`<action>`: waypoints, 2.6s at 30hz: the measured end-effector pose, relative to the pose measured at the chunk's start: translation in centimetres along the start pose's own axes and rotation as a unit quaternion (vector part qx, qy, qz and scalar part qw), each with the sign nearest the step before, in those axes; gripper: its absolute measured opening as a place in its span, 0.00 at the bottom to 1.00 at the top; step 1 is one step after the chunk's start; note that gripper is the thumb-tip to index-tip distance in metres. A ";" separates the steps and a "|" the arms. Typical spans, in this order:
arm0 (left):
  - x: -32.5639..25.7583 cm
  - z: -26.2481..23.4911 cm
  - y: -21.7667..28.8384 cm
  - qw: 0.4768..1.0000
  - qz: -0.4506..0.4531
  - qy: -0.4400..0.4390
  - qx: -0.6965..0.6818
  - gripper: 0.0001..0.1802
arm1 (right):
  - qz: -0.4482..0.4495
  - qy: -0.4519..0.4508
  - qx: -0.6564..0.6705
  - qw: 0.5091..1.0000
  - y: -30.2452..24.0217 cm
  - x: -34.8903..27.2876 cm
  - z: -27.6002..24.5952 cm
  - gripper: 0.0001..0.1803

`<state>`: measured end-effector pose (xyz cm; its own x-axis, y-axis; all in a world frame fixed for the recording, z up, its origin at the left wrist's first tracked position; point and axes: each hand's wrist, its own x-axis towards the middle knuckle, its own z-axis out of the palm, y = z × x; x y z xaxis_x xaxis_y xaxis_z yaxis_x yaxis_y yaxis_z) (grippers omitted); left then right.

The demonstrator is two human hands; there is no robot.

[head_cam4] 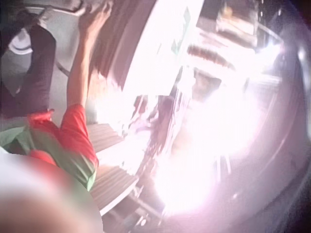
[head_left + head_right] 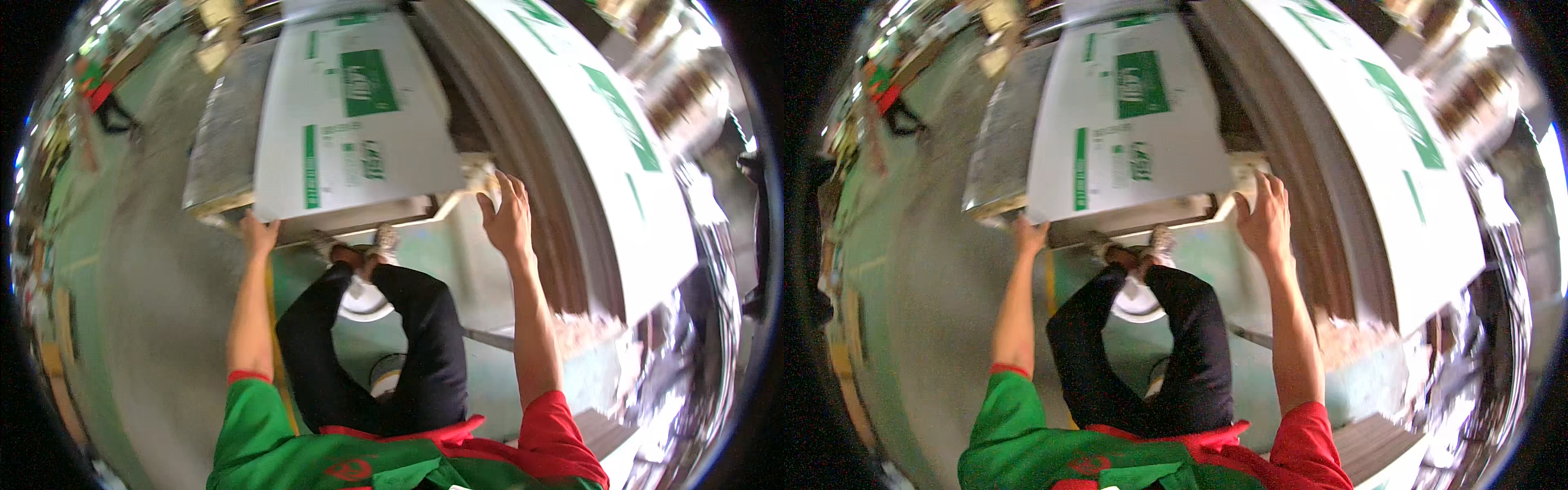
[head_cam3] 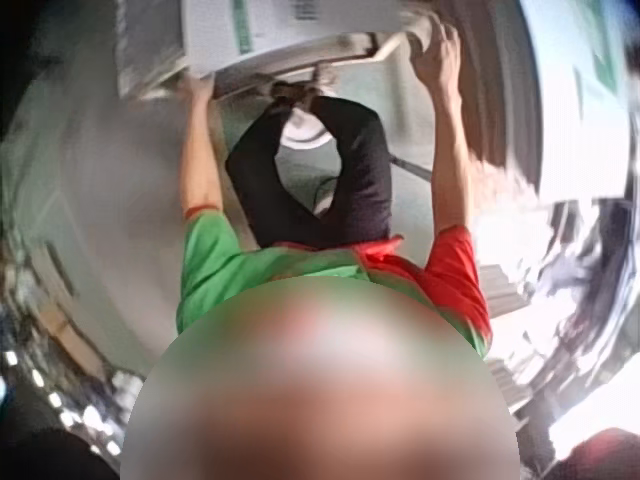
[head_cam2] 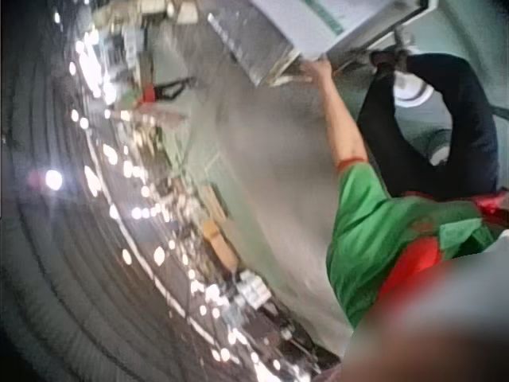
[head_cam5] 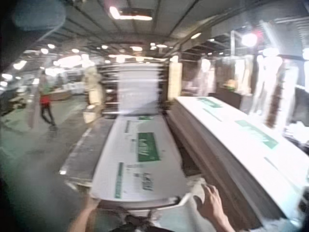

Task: The person repeatedly picks up large white cardboard sheets from a stack and places them onto a metal table. The person handles the sheets by hand, aligning them on the table surface throughout the clip.

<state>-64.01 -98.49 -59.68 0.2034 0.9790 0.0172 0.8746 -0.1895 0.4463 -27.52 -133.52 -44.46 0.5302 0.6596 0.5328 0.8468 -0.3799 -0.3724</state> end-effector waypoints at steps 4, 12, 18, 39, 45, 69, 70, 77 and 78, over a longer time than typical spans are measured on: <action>-9.4 -0.1 0.9 0.981 0.153 -0.017 -0.116 0.40 | 0.079 0.089 -0.190 0.975 -1.1 -7.0 -16.9 0.35; -23.5 1.4 3.5 0.914 0.206 -0.182 -0.298 0.29 | 0.281 -0.151 -0.323 0.891 8.0 -9.3 -25.7 0.28; -25.5 -6.0 10.6 0.850 0.255 -0.309 -0.341 0.27 | -0.065 -0.147 -0.425 0.891 3.4 -2.4 -32.2 0.10; -37.1 -19.6 1.7 0.627 -0.022 -0.268 -0.731 0.19 | 0.377 0.048 0.237 0.894 -1.4 -26.0 -23.4 0.23; -41.1 -22.5 -8.2 0.644 -0.110 0.150 -0.742 0.33 | 0.308 -0.005 0.359 0.881 -7.0 -23.5 -19.6 0.28; -27.6 -9.1 -7.0 0.826 -0.265 0.067 -0.492 0.33 | 0.379 -0.139 0.182 0.896 2.8 -19.8 -2.4 0.21; -26.8 -8.9 -6.4 0.825 -0.267 0.073 -0.492 0.31 | 0.376 -0.127 0.189 0.898 3.1 -19.1 -1.5 0.21; -17.3 -5.7 -5.0 0.803 -0.237 0.072 -0.542 0.30 | 0.346 -0.078 0.331 0.874 3.9 -10.1 5.0 0.22; -15.6 -4.9 -5.4 0.806 -0.234 0.074 -0.539 0.30 | 0.344 -0.095 0.281 0.891 3.2 -8.7 5.2 0.22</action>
<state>-74.09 -112.36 -58.00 -0.1623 0.9372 -0.3087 -0.0668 0.3017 0.9511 -29.66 -137.06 -54.27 0.8535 0.5137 -0.0873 0.1393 -0.3865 -0.9117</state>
